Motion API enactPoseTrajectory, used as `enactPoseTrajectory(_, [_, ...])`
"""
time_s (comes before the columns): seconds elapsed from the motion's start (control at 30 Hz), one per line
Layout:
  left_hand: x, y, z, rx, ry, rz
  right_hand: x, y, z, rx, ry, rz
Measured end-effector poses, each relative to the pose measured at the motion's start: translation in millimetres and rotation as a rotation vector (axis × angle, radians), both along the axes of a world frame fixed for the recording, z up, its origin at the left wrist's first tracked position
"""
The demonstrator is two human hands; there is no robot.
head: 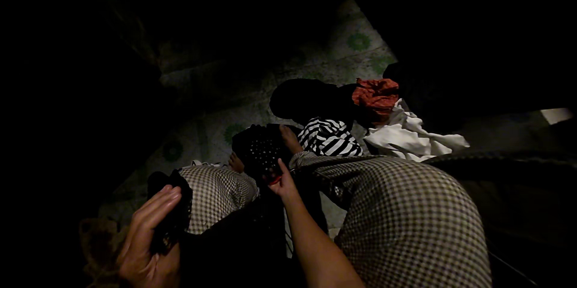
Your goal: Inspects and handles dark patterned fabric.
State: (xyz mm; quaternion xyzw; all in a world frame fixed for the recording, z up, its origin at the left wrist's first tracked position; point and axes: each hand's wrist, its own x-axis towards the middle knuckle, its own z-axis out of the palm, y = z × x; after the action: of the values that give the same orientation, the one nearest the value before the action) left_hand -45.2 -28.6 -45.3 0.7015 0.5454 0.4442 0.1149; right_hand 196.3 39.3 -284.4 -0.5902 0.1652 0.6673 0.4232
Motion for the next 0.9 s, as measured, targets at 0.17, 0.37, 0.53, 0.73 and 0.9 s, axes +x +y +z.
enactPoseTrajectory(0.17, [4.1,2.3,-2.1,0.043,0.031,-0.009,-18.7,15.6,-20.1,0.261,-0.355,0.04])
enactPoseTrajectory(0.37, [9.8,1.9,8.2,-0.057,-0.048,-0.054,-5.4,79.6,100.3,0.639,-0.412,0.4])
enactPoseTrajectory(0.53, [11.7,15.7,56.0,-0.053,-0.112,0.007,25.6,103.7,247.9,0.873,-0.261,0.728])
enactPoseTrajectory(0.73, [28.0,59.4,78.0,-0.495,-0.421,0.002,62.0,88.0,401.0,1.293,-0.275,1.026])
enactPoseTrajectory(0.9, [75.6,59.5,86.8,-0.859,-0.903,-0.214,82.1,63.1,483.2,1.406,-0.313,1.131])
